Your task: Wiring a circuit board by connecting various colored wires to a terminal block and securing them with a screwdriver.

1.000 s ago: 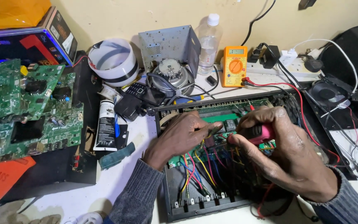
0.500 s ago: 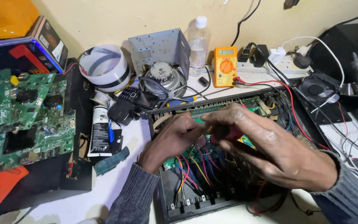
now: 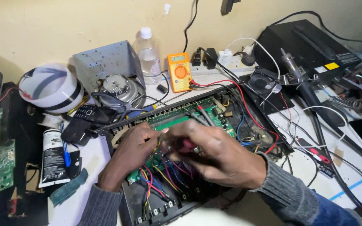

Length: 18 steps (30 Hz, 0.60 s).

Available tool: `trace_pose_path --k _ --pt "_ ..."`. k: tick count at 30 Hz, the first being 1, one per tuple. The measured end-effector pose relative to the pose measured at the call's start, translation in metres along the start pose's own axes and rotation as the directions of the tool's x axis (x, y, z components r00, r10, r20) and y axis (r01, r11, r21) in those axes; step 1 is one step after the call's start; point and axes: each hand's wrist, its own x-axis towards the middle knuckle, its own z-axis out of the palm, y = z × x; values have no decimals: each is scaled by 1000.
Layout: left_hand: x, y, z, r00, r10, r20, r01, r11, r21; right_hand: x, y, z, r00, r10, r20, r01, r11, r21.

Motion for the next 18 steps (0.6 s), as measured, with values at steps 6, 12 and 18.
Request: trace_pose_path --k 6,12,18 --pt "-1 8 -3 998 -57 1 57 990 -128 -24 9 -61 826 265 -498 -275 960 54" --pt "3 13 -2 1000 -14 4 14 992 -121 -61 27 -82 698 428 -573 -465 881 92" --pt "2 19 -2 998 -56 -6 55 996 -65 -83 33 -70 626 488 -608 -571 818 70"
